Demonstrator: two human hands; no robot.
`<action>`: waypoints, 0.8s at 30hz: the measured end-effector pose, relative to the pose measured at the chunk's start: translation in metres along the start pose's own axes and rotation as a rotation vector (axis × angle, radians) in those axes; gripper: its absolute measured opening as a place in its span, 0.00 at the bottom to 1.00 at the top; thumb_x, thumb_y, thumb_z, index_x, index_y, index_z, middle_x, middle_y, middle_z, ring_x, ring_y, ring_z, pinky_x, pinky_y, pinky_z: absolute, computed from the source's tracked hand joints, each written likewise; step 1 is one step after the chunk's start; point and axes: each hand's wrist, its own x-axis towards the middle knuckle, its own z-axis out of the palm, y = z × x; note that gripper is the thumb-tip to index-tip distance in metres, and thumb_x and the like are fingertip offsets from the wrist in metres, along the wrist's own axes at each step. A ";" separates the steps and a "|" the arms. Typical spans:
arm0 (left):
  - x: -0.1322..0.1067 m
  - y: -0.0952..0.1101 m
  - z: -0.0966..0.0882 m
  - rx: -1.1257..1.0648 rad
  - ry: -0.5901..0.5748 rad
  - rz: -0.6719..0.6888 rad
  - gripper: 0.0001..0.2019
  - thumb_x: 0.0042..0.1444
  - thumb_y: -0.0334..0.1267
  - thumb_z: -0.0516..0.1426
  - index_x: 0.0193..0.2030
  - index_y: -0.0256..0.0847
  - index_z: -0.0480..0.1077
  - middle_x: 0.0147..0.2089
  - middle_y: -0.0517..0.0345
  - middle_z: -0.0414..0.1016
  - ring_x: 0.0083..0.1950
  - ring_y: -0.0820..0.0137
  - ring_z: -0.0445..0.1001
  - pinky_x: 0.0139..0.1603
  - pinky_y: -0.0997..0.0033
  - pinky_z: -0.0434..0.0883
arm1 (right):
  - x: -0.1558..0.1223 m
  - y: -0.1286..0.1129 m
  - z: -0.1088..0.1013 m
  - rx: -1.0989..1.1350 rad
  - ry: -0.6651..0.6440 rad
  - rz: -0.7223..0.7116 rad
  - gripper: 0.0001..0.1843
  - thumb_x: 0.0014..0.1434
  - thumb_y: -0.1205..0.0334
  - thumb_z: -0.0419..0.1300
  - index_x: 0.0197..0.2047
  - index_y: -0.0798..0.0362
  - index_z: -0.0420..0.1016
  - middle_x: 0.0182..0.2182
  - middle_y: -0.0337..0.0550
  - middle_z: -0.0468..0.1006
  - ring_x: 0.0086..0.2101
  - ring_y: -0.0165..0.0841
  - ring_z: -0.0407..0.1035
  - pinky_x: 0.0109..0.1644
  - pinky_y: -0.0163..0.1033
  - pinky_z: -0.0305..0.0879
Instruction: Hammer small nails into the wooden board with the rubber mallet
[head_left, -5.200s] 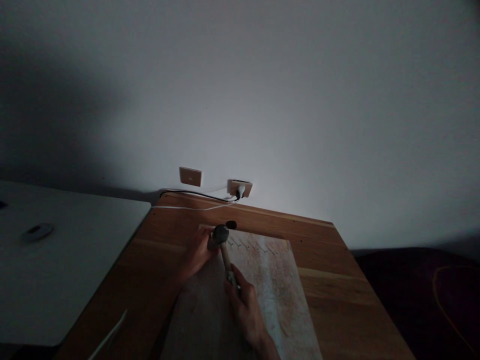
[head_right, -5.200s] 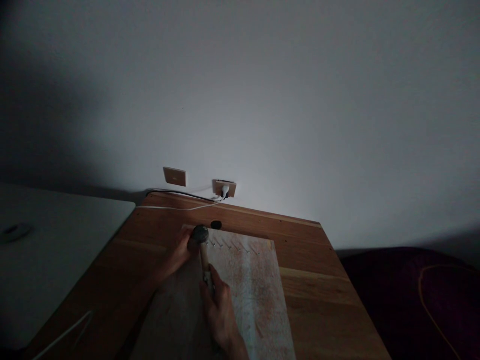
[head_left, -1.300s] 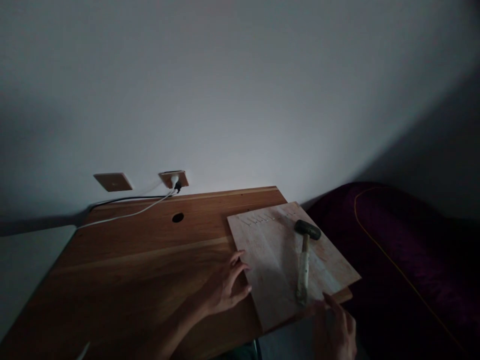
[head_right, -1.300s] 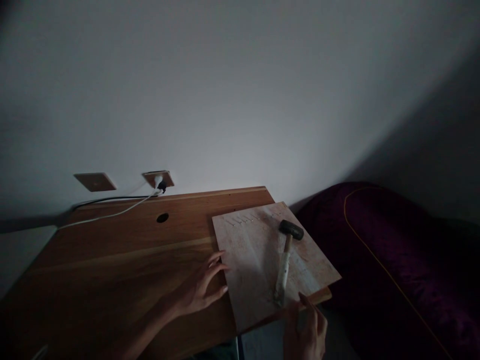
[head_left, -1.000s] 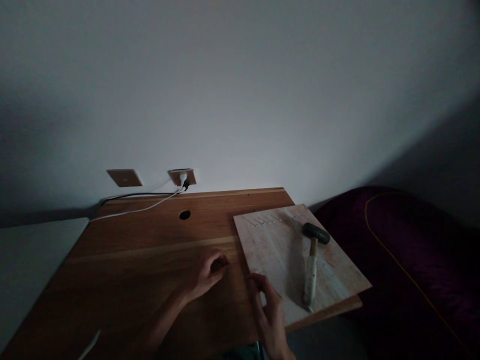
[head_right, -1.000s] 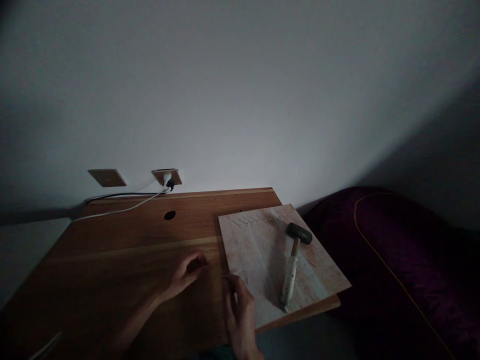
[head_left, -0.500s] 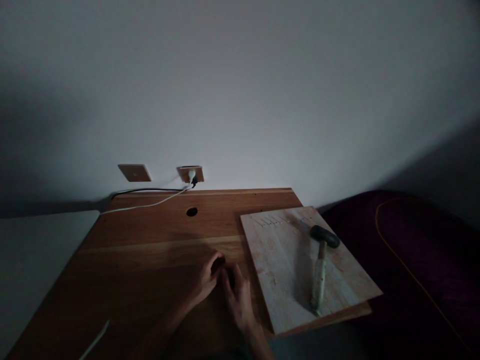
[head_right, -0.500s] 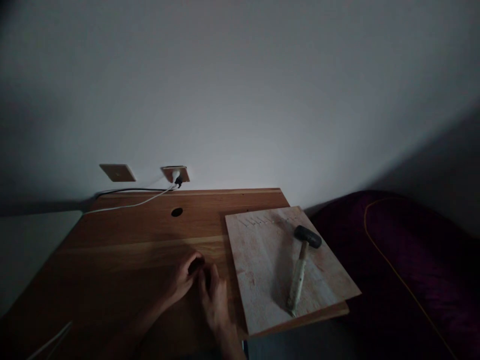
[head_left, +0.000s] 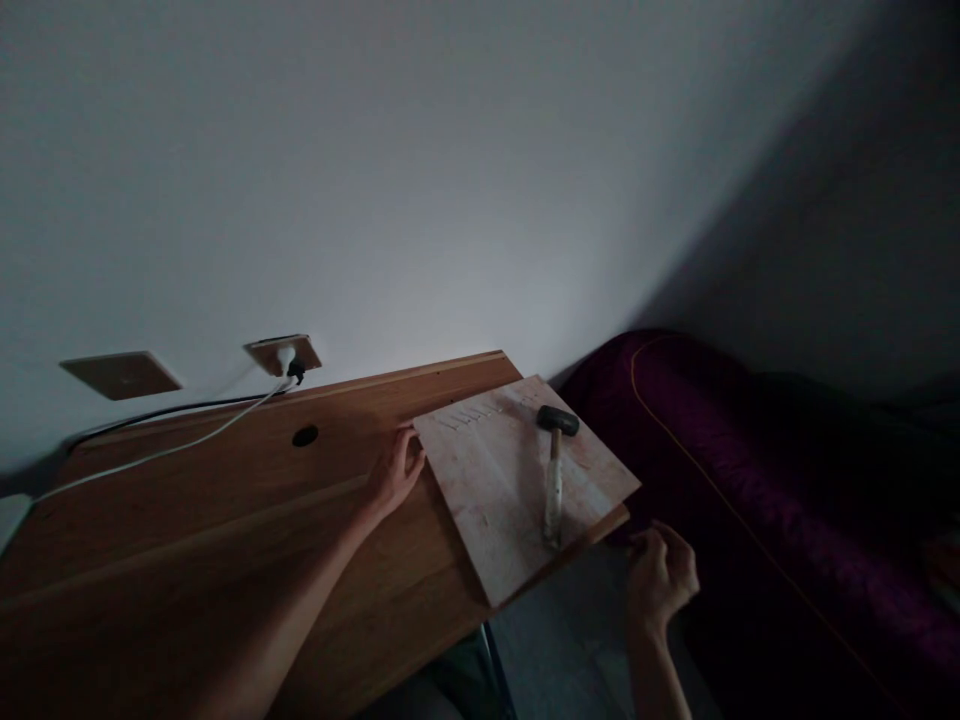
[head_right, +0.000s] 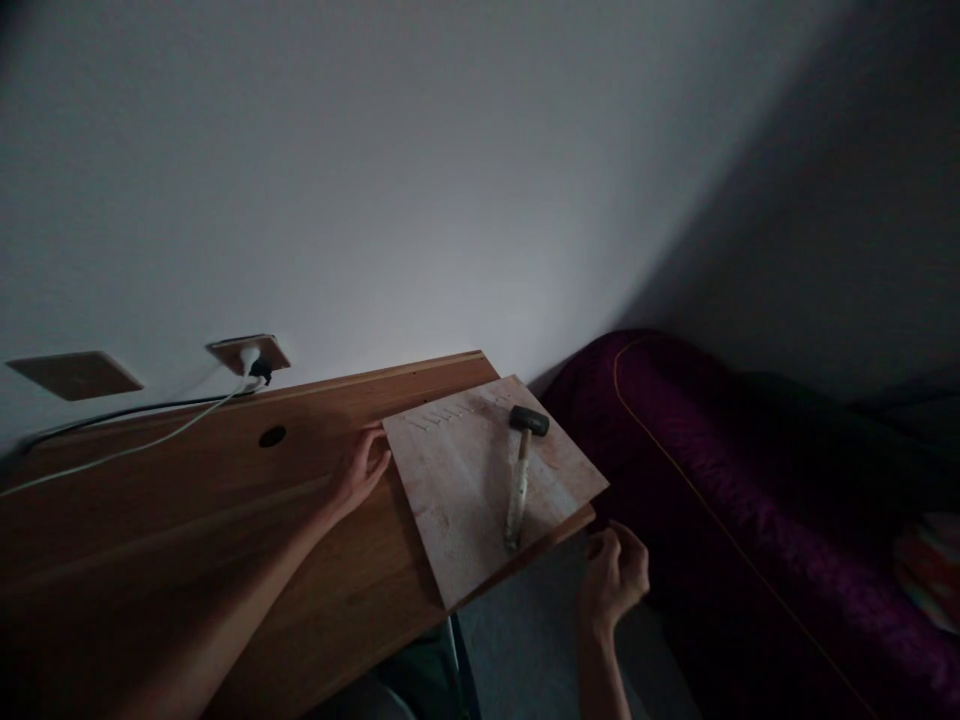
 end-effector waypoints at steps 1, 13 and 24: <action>0.008 -0.006 0.004 0.019 -0.007 -0.004 0.13 0.69 0.41 0.54 0.58 0.44 0.65 0.65 0.43 0.69 0.69 0.55 0.68 0.70 0.46 0.67 | 0.017 0.005 -0.002 -0.018 -0.001 0.011 0.24 0.56 0.44 0.62 0.45 0.56 0.77 0.31 0.41 0.76 0.27 0.34 0.69 0.29 0.38 0.67; 0.029 -0.033 0.034 0.160 -0.035 -0.008 0.17 0.67 0.42 0.58 0.60 0.42 0.67 0.66 0.40 0.67 0.69 0.51 0.70 0.69 0.46 0.69 | 0.110 0.029 0.021 -0.330 -0.306 -0.073 0.48 0.54 0.27 0.49 0.55 0.61 0.81 0.55 0.67 0.81 0.56 0.59 0.72 0.60 0.57 0.66; 0.018 -0.048 -0.039 0.259 0.044 -0.110 0.09 0.65 0.41 0.57 0.49 0.44 0.72 0.52 0.48 0.71 0.53 0.56 0.76 0.59 0.51 0.75 | 0.063 0.019 0.006 -0.424 -0.471 -0.162 0.44 0.58 0.30 0.51 0.62 0.57 0.79 0.50 0.58 0.85 0.48 0.55 0.79 0.49 0.50 0.72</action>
